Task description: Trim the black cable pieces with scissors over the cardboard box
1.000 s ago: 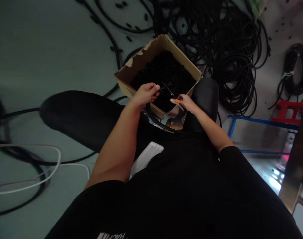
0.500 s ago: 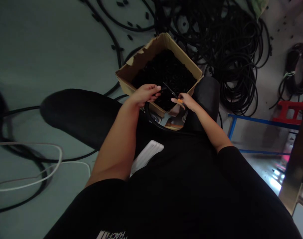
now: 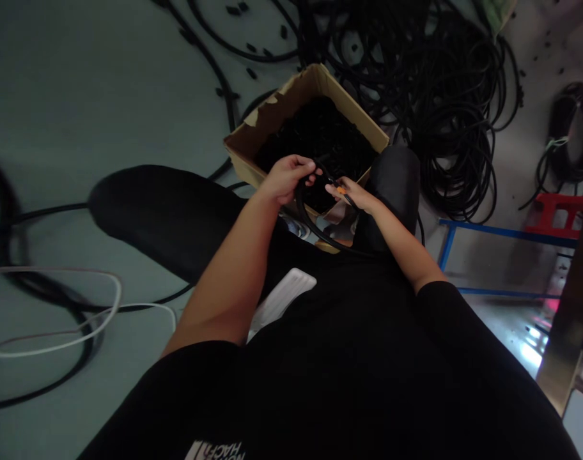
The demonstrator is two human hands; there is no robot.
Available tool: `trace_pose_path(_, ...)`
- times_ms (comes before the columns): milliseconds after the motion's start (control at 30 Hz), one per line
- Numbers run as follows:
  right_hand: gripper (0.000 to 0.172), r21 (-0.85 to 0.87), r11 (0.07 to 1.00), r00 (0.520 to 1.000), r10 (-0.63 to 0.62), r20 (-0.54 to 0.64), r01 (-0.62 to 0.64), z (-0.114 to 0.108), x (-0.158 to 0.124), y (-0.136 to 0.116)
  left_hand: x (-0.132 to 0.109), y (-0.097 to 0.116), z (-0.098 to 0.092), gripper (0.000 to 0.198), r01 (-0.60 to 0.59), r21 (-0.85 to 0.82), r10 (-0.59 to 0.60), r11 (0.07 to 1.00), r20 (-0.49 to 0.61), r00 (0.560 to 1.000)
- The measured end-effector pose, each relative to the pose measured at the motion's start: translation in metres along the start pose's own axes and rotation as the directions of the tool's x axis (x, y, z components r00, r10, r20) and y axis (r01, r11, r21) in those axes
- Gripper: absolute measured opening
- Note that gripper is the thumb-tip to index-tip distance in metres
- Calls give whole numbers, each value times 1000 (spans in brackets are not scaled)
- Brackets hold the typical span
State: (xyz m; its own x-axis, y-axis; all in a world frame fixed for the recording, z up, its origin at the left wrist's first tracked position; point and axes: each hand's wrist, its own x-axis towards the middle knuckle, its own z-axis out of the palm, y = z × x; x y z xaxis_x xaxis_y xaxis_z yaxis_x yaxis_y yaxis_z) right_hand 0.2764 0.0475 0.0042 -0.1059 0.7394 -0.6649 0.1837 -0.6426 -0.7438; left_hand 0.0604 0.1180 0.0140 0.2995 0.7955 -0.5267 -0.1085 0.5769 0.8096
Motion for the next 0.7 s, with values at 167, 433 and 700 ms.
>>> trace_pose_path(167, 60, 57, 998, 1000, 1, -9, 0, 4, -1, -8, -2, -3, 7, 49, 1, -22, 0, 1000, 44, 999)
trace_pose_path(433, 60, 24, 999, 1000, -30, 5, 30, 3, 5, -7, -3, -5, 11, 50, -1, 39, 0, 999, 5, 1000)
trace_pose_path(700, 68, -91, 996, 999, -18, -49, 13, 7, 9, -5, 1, -7, 8, 53, -25, 83, 23, 996, 21, 1000)
